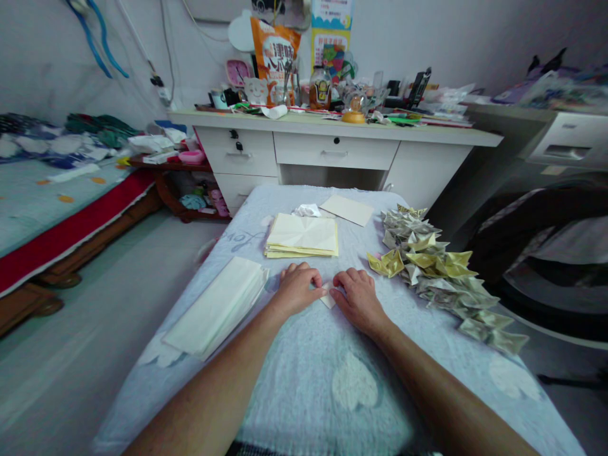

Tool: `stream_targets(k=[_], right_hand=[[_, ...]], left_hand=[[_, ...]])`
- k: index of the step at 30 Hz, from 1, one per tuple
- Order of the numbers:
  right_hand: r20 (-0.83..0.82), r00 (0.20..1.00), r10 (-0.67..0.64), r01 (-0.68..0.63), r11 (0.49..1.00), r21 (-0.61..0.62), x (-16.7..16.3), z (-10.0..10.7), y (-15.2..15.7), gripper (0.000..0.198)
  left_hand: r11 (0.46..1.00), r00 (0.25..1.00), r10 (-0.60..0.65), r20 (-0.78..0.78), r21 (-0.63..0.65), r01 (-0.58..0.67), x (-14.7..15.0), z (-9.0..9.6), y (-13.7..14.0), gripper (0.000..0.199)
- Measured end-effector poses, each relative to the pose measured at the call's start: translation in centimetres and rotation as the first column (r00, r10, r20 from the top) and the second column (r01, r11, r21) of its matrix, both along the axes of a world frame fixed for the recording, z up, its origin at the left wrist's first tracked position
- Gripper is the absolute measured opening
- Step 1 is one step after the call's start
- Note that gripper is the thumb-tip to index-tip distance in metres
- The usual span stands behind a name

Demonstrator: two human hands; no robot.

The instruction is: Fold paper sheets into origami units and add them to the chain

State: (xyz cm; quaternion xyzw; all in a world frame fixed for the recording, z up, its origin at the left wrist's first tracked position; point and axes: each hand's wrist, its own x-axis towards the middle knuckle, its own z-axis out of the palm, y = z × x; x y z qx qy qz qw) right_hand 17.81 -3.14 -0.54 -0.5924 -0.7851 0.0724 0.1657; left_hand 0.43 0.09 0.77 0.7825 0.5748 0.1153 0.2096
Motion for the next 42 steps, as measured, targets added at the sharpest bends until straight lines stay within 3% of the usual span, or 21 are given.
stream_targets(k=[8, 30, 42], right_hand=[[0.020, 0.997, -0.075, 0.075, 0.997, 0.001, -0.1, -0.3, 0.1, 0.016], [-0.056, 0.998, -0.027, 0.025, 0.999, -0.031, 0.5, -0.5, 0.1, 0.037], [-0.094, 0.995, 0.030, -0.030, 1.000, 0.003, 1.0, -0.8, 0.1, 0.031]], left_hand=[[0.999, 1.000, 0.003, 0.020, 0.039, -0.003, 0.0, -0.4, -0.1, 0.015], [0.998, 0.998, 0.001, 0.058, 0.063, -0.005, 0.0, -0.8, 0.0, 0.015], [0.975, 0.977, -0.199, 0.081, 0.119, 0.189, 0.1, -0.8, -0.2, 0.027]])
